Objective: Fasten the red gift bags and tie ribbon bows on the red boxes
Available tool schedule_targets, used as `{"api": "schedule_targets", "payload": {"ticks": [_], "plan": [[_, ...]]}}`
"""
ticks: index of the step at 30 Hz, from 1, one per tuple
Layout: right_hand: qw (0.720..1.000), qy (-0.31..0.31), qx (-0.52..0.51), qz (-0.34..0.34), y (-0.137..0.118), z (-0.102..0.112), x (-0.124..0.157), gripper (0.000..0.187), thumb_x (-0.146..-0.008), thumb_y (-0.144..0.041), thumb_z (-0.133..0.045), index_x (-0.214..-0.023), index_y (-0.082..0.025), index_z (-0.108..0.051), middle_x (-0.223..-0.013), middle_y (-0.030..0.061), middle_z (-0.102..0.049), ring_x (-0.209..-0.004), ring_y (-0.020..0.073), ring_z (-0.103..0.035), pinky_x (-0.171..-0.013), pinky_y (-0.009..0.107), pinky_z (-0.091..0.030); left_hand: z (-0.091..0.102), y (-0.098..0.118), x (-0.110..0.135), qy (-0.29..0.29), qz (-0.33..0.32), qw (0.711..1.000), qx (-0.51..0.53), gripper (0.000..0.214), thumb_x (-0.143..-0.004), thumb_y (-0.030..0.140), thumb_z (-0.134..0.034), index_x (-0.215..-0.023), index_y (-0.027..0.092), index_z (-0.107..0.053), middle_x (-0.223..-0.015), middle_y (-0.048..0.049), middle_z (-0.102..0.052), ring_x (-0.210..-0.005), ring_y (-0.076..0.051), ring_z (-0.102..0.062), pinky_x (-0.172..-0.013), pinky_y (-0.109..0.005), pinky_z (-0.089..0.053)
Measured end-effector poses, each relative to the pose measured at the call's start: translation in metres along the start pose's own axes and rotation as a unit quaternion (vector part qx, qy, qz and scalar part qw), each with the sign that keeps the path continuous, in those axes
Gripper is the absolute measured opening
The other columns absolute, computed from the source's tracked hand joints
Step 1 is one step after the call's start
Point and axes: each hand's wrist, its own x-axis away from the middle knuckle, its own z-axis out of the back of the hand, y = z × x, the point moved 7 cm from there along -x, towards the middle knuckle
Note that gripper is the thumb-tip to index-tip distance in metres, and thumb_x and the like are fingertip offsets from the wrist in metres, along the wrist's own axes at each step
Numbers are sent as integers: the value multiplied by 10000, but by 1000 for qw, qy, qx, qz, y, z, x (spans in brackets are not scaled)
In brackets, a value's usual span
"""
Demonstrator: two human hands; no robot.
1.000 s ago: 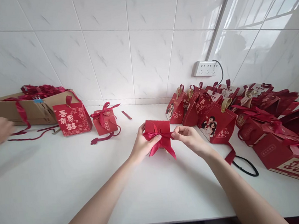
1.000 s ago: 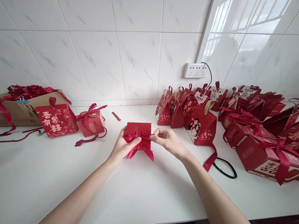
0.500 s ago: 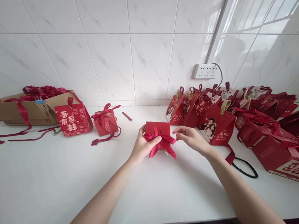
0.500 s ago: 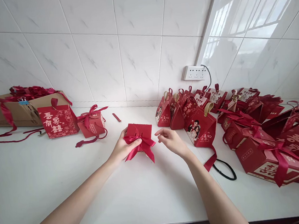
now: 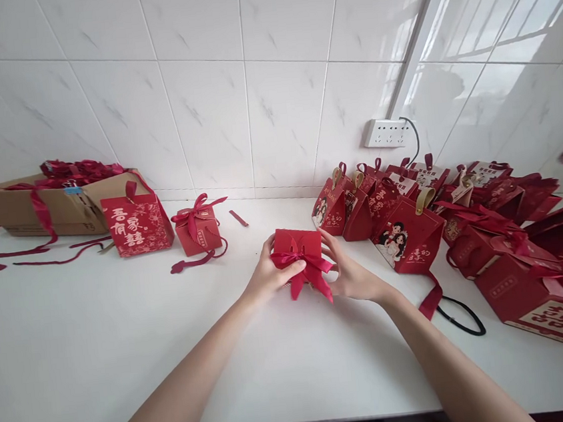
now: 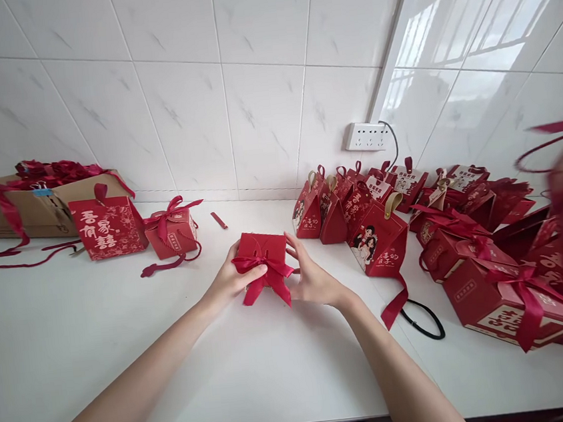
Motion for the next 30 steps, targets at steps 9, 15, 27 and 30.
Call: {"api": "schedule_targets", "payload": {"ticks": [9,15,27,30], "plan": [[996,82,-1,-17,-2,17,-2,853,-655,-357,-739,-1349,-297,-245,-1380,139,-352,-1217,294,-444,-834,432,-526,-5,10,3,-133,-34,990,-19,621,-685,195,-638,-1264,262,-423,-1191,-59,-587,-1101,-245,-547,-894,-367,-451],[972,224,65,12,5,33,-1,966,-598,-426,-768,-1364,-271,-201,-1388,158,-337,-1224,315,-424,-870,469,-504,22,4,-2,69,-8,992,-110,344,-766,451,-549,-997,196,-531,-1154,-85,-580,-1107,-245,-512,-886,-353,-399],[965,231,113,51,4,25,-1,943,-625,-397,-753,-1376,-285,-194,-1396,154,-317,-1263,319,-382,-866,464,-503,-3,-9,4,-36,66,989,-129,447,-750,598,-526,-750,157,-598,-856,-51,-662,-692,-165,-608,-655,-286,-386],[966,231,97,56,1,25,-1,942,-624,-403,-755,-1374,-290,-195,-1400,153,-315,-1252,317,-400,-875,475,-495,-10,-12,4,-77,69,992,-67,329,-756,490,-583,-777,163,-616,-853,-50,-671,-770,-171,-617,-680,-280,-410]]}}
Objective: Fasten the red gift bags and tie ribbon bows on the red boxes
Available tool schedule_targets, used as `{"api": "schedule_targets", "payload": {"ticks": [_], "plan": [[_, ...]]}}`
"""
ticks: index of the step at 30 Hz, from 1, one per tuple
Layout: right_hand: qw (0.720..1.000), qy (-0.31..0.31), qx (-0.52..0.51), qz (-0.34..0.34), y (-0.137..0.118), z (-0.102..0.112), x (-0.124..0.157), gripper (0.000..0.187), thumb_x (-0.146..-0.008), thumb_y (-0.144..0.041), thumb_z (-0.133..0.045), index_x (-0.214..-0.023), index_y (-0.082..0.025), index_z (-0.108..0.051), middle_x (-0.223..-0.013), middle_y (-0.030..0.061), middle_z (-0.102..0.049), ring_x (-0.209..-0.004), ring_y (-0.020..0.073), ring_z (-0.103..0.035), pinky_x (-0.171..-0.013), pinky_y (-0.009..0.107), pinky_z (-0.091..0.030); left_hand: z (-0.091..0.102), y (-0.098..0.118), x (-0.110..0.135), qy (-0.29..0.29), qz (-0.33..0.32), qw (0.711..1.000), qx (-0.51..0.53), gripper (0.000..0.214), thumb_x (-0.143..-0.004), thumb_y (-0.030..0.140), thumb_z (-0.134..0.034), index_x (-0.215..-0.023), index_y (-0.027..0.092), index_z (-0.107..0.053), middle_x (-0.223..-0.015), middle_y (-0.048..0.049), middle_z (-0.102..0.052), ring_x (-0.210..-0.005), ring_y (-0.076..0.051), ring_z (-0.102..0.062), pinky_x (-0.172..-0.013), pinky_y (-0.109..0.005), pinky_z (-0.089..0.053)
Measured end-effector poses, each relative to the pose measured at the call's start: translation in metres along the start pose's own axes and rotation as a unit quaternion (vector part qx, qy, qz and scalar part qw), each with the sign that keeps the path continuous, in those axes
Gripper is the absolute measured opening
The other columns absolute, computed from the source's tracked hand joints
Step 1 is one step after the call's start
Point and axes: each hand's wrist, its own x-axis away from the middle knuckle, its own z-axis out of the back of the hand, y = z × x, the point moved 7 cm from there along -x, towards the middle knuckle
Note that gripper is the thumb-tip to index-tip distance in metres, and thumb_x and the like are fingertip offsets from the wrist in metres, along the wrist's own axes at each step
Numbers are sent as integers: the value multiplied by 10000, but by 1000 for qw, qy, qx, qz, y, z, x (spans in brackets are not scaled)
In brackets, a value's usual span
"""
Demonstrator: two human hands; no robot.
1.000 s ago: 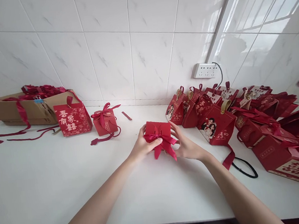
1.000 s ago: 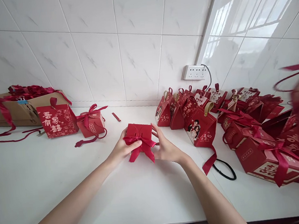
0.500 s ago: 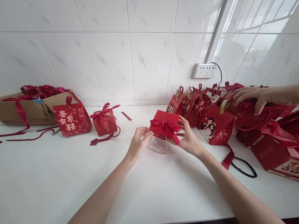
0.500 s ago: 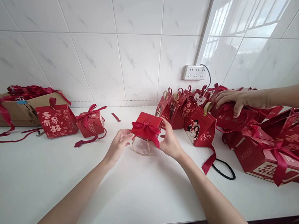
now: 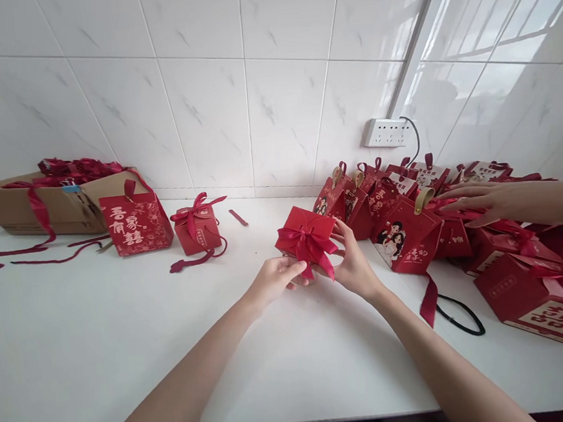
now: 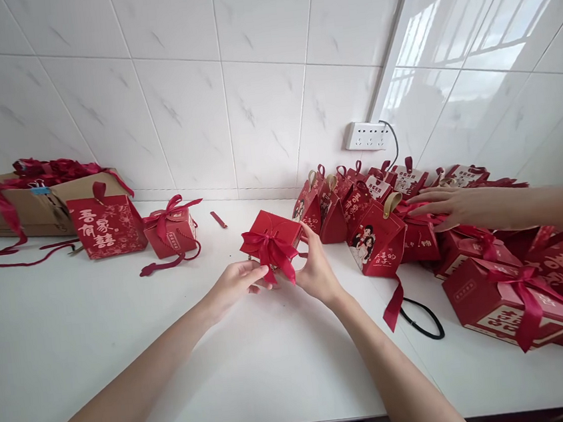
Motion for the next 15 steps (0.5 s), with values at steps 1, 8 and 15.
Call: {"api": "schedule_targets", "payload": {"ticks": [1,8,15], "plan": [[1000,1,-6,-5,0,1,0,943,-620,-406,-757,-1371,-293,-197,-1400,151,-319,-1246,316,-408,-882,481,-490,1,1,0,-1,-7,1000,13,289,-751,450,-601,-749,162,-610,-846,-49,-672,-765,-165,-613,-682,-278,-415],[998,-29,-36,-48,3,4,-2,896,-634,-427,-744,-1353,-309,-222,-1375,136,-362,-1216,300,-437,-865,478,-503,25,24,1,27,-108,992,64,209,-781,312,-558,-641,158,-538,-680,-25,-639,-614,-125,-558,-609,-268,-396],[988,-53,-108,-93,2,0,-1,871,-616,-403,-763,-1321,-303,-260,-1386,125,-355,-1221,289,-441,-880,449,-508,41,44,15,132,-223,959,-111,210,-775,301,-530,-600,186,-505,-575,9,-576,-581,-129,-531,-611,-265,-413]]}}
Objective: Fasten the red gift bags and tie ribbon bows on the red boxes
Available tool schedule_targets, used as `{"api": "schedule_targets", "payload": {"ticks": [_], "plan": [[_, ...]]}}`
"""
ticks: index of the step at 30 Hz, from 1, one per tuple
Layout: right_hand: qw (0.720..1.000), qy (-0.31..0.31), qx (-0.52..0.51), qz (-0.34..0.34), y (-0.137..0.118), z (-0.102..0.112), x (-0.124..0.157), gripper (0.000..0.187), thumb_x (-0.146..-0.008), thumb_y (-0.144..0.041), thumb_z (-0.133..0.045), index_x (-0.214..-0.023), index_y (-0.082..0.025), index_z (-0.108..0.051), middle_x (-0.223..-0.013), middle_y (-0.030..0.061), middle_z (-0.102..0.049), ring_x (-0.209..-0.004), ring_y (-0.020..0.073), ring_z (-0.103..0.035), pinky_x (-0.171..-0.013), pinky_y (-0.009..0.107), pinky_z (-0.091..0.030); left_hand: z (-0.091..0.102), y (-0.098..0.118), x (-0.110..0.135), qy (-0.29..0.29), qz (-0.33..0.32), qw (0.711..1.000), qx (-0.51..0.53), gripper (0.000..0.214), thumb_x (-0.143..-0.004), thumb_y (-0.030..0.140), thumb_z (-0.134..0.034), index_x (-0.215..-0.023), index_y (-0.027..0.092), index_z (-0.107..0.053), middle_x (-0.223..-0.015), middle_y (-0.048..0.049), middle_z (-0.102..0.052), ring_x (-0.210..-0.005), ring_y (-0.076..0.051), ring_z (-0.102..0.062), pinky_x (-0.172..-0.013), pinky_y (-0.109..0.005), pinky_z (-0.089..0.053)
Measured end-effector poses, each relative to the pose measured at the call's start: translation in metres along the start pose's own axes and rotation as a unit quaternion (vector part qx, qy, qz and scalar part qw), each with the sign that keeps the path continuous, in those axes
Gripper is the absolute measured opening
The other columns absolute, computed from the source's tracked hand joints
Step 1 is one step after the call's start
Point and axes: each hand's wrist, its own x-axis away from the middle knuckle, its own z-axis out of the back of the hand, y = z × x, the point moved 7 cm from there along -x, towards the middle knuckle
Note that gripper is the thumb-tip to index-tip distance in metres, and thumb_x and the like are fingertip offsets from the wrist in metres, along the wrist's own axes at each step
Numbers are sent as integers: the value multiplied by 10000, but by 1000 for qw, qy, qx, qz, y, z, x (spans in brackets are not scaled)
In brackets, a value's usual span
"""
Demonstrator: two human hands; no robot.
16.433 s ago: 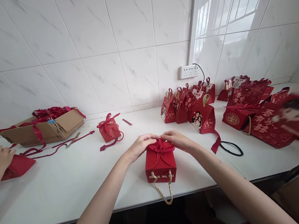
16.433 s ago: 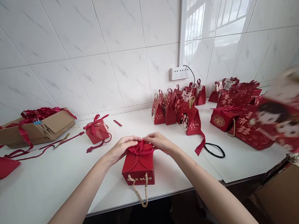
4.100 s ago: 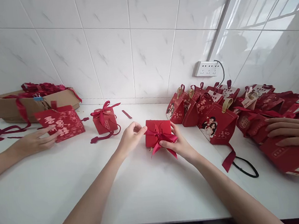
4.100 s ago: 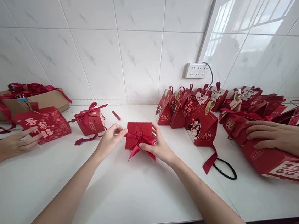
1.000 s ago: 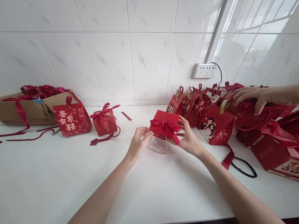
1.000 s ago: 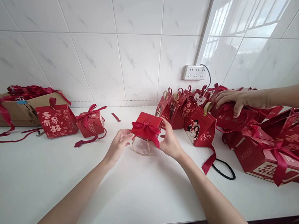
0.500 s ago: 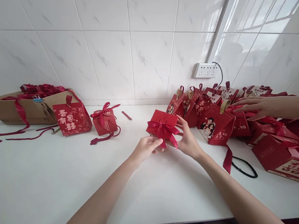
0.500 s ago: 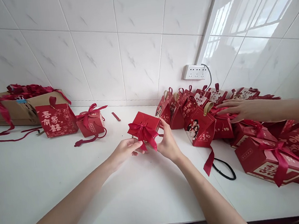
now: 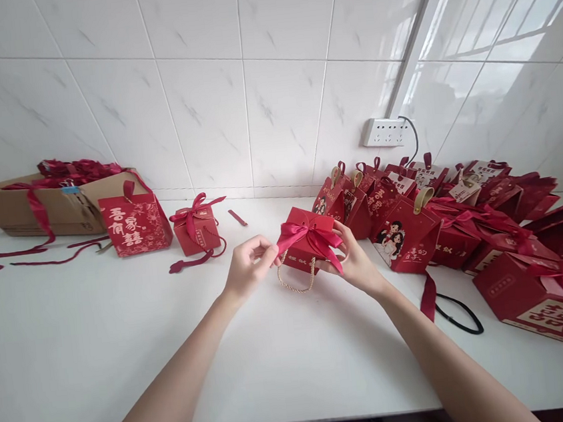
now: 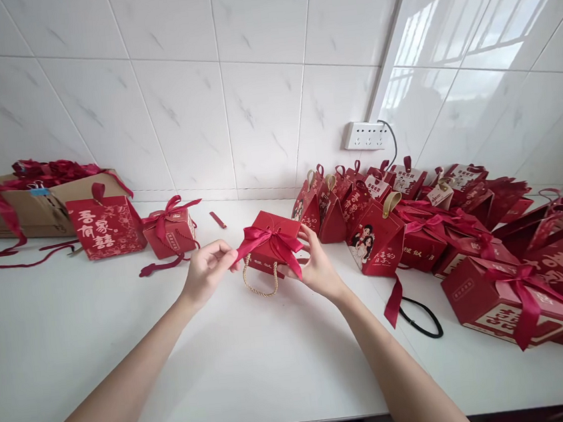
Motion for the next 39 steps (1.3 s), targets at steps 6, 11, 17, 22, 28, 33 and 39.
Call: {"api": "schedule_targets", "payload": {"ticks": [6,11,17,22,28,33,39], "plan": [[1000,-14,-5,8,-3,0,0,861,-635,-395,-753,-1328,-302,-252,-1366,138,-384,-1243,292,-423,-897,462,-493,18,-25,-5,-31,79,946,-313,139,-701,284,-539,-582,216,-519,-575,12,-589,-532,-164,-516,-549,-287,-354],[994,-78,28,74,-10,-9,4,869,-661,-325,-743,-1371,-343,-243,-1426,103,-332,-1277,284,-398,-936,464,-469,27,-20,-6,71,65,984,-147,304,-835,456,-409,-934,213,-562,-1043,-61,-647,-993,-219,-583,-811,-314,-439],[980,-174,23,90,-10,-21,10,964,-678,-276,-725,-1434,-384,-137,-1502,61,-243,-1364,275,-281,-964,454,-451,-14,-13,3,-78,80,994,-3,694,-722,431,-641,-1317,259,-330,-1159,-67,-585,-1226,-255,-450,-1006,-376,-373],[993,-118,21,16,-3,-12,3,681,-716,-205,-590,-1354,-323,-384,-1381,52,-450,-1254,262,-456,-945,460,-467,-12,-17,4,-6,102,995,3,566,-744,421,-632,-1206,247,-355,-1067,-46,-599,-1123,-231,-529,-920,-341,-447],[981,-67,-122,-138,6,1,1,266,-802,-374,-456,-775,-172,-626,-856,79,-652,-734,191,-622,-682,364,-517,-12,-16,3,22,89,996,-2,531,-753,417,-635,-1163,237,-350,-1072,-42,-576,-1056,-204,-556,-884,-324,-467],[978,-107,-75,-161,6,-5,5,379,-760,-535,-586,-667,-169,-552,-631,-8,-536,-582,115,-516,-630,292,-438,-14,-15,4,17,84,996,9,491,-764,432,-621,-1140,237,-373,-1056,-31,-574,-1015,-188,-571,-880,-314,-466],[967,-183,-47,-168,4,-16,8,322,-670,-453,-712,-671,-172,-554,-582,-30,-537,-560,100,-501,-592,260,-415,-10,-19,3,46,106,993,22,458,-756,417,-628,-1106,227,-402,-1094,-52,-586,-1076,-204,-556,-889,-307,-454]]}}
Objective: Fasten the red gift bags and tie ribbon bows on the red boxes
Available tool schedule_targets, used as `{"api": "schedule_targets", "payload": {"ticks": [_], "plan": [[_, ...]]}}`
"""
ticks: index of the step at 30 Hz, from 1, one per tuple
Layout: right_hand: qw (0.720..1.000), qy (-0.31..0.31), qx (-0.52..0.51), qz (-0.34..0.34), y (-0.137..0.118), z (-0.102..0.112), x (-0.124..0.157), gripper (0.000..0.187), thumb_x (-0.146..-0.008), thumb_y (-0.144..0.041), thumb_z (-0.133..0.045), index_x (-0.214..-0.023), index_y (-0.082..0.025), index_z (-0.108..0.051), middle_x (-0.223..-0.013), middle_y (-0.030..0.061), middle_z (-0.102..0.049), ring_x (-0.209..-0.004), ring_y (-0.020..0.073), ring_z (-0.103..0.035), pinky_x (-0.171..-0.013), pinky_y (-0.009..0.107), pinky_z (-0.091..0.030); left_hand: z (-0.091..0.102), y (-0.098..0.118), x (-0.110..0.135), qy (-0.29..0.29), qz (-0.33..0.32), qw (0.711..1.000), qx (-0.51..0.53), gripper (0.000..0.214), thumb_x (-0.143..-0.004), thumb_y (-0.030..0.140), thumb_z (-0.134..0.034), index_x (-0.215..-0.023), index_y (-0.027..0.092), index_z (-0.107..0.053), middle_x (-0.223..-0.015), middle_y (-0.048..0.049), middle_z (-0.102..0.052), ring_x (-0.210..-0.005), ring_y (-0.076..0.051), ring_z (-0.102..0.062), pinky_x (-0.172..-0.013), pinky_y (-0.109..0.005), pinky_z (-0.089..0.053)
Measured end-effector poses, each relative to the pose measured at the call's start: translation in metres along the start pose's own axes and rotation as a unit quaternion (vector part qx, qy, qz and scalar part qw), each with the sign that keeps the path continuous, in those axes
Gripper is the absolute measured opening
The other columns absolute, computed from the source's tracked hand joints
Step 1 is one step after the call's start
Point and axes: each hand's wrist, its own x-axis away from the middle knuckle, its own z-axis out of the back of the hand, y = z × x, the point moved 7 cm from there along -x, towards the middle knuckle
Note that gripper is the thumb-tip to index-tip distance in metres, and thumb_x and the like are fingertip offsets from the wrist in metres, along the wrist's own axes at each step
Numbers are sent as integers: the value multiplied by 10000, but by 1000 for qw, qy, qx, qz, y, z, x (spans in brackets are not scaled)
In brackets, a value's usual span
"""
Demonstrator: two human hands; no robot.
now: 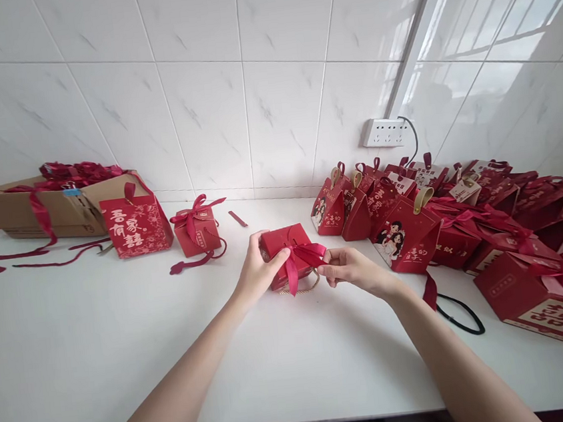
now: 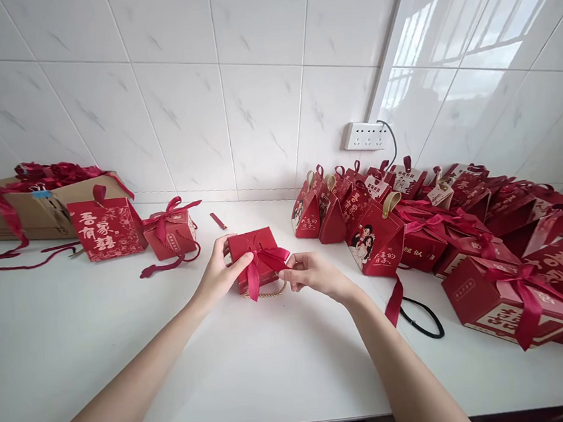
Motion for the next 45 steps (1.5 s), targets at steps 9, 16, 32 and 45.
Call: {"api": "schedule_targets", "payload": {"ticks": [9,16,32,45], "plan": [[986,-9,164,-34,17,26,4,223,-701,-387,-675,-797,-186,-680,-752,52,-667,-677,168,-613,-568,289,-500,3,-8,-3,5,40,999,36,455,-742,416,-635,-1095,223,-421,-1140,-64,-587,-1085,-210,-560,-878,-306,-459],[985,40,105,134,-3,18,3,851,-646,-334,-755,-1376,-357,-318,-1452,92,-336,-1278,298,-416,-893,452,-506,-7,-3,1,-46,15,998,30,470,-736,405,-640,-1119,231,-432,-1168,-60,-561,-1155,-224,-503,-901,-316,-452],[986,28,64,152,-10,6,5,1056,-564,-402,-816,-1427,-333,-211,-1470,131,-292,-1336,305,-329,-955,458,-460,-13,-22,-4,-110,43,979,168,536,-779,437,-437,-1280,253,-396,-1354,-89,-445,-1253,-260,-428,-938,-384,-430],[887,395,60,231,-28,71,100,849,-696,-543,-663,-1371,-302,-207,-1315,122,-453,-1131,270,-537,-874,450,-506,8,-53,-26,13,103,994,-40,261,-631,282,-587,-861,160,-614,-984,-73,-651,-963,-252,-598,-957,-400,-422]]}}
